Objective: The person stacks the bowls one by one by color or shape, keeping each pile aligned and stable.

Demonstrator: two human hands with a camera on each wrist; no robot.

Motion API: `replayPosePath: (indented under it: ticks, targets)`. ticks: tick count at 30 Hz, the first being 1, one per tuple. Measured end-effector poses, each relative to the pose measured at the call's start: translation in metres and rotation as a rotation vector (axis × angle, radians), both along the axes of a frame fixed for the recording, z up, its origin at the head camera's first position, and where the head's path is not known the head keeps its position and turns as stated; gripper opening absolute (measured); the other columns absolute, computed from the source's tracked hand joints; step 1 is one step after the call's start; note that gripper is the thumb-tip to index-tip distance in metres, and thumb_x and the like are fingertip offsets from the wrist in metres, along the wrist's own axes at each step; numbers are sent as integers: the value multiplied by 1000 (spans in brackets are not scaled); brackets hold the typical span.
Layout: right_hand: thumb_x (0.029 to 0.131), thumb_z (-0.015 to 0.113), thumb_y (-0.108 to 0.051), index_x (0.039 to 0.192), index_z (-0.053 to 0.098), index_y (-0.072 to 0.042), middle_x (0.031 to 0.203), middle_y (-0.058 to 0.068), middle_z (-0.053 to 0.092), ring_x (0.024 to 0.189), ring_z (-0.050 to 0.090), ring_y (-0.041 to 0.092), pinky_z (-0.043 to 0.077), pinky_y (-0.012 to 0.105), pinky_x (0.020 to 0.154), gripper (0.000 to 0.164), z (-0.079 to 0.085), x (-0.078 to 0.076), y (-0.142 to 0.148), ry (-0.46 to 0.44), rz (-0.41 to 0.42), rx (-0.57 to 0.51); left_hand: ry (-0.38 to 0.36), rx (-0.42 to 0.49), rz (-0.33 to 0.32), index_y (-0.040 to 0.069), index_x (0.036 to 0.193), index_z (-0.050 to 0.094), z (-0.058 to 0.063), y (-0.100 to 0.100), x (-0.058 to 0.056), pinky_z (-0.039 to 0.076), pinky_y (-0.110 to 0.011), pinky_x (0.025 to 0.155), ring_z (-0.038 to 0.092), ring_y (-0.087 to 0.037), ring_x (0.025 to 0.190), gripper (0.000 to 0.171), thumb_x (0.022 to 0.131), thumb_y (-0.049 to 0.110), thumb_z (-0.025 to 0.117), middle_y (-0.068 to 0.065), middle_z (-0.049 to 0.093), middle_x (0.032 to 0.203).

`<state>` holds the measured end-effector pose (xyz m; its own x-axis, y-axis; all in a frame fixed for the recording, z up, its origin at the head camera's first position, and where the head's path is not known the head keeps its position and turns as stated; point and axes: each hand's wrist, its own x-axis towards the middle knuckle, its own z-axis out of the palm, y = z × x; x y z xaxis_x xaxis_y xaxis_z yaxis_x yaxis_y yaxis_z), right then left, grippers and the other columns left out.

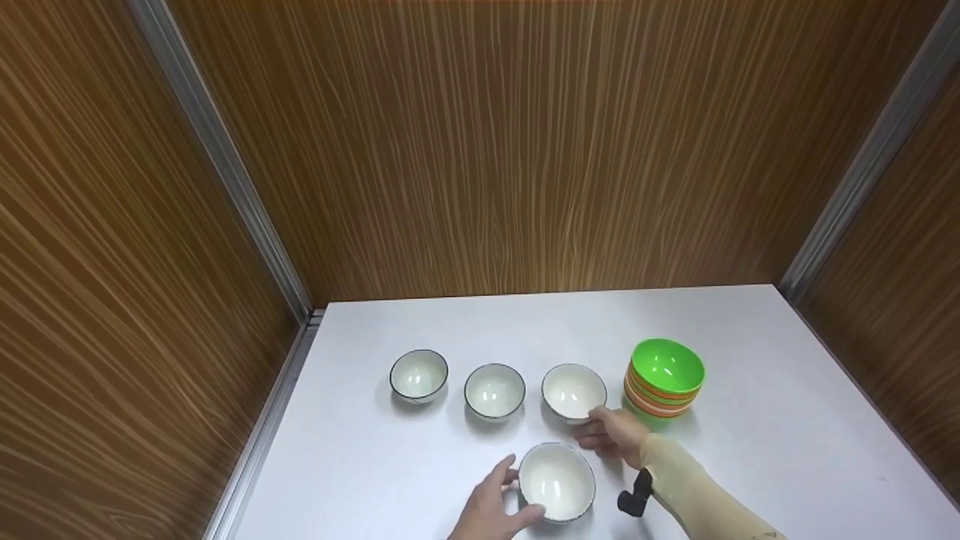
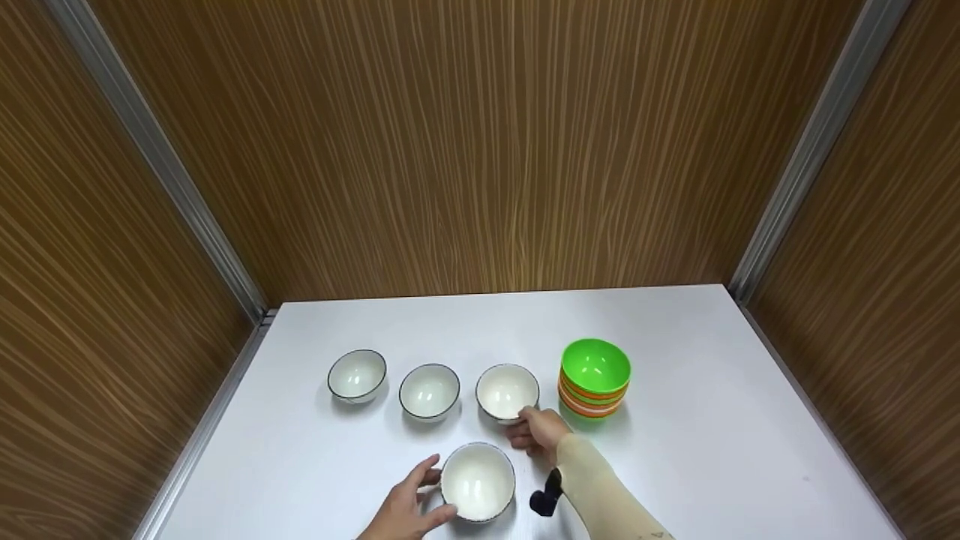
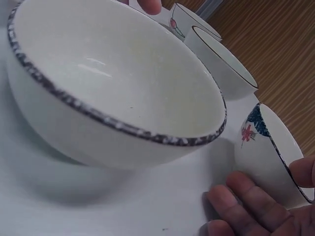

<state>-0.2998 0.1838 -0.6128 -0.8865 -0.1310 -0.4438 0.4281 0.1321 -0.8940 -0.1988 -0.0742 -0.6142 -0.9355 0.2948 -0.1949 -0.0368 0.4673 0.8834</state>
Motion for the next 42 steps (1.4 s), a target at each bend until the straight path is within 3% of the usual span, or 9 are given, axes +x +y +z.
replayPosePath:
  ticks: [6,10,14,20,25,32,36,42]
  targets:
    - [92,40,-26,113,52,9,103,22,64,89,64,32,50,42,82,43,-2,12,13,12,72,-30,11,-24,26,10,141,29,5,0,-1,35,-54,97,41,-29,121,89,74,56,66,-7,46,131]
    - [93,41,-31,113,51,8,103,22,63,89,63,32,49,43,80,45,-2,19,22,6,97,-5,27,-32,25,11,141,28,9,0,-3,35,-52,99,40,-29,122,87,75,56,64,-8,44,133]
    - [91,47,-42,121,44,5,100,17,64,85,63,29,48,38,72,56,-2,21,25,0,24,39,58,-51,21,11,141,29,15,1,-5,35,-50,99,40,-28,123,84,78,57,60,-7,43,134]
    - [92,48,-40,139,12,6,89,20,64,78,63,32,51,38,64,75,-4,16,19,88,-80,18,172,-113,8,11,141,29,20,4,-10,36,-46,99,40,-25,123,82,80,60,55,-5,43,134]
    - [96,43,-28,136,22,7,79,20,63,68,62,29,52,36,55,57,-8,11,13,129,-126,37,221,-156,-3,12,140,30,22,10,-12,36,-44,100,41,-22,122,84,79,64,52,-4,43,135]
    - [96,41,-20,129,36,11,96,20,58,66,58,26,53,41,59,46,-4,11,12,189,-163,128,220,-159,-11,12,140,30,25,18,-15,37,-44,99,41,-22,123,85,77,61,58,-3,41,136]
    - [96,42,-22,125,43,9,97,17,60,74,58,21,53,39,62,43,6,15,13,214,-146,132,241,-158,-2,11,141,28,28,22,-18,35,-43,101,38,-22,125,89,75,59,63,-4,39,138]
    - [97,42,-30,117,50,5,78,13,62,66,61,24,51,34,61,41,32,21,10,276,-50,96,238,-127,39,14,144,22,39,28,-27,30,-44,105,32,-23,129,102,66,60,70,-2,34,142]
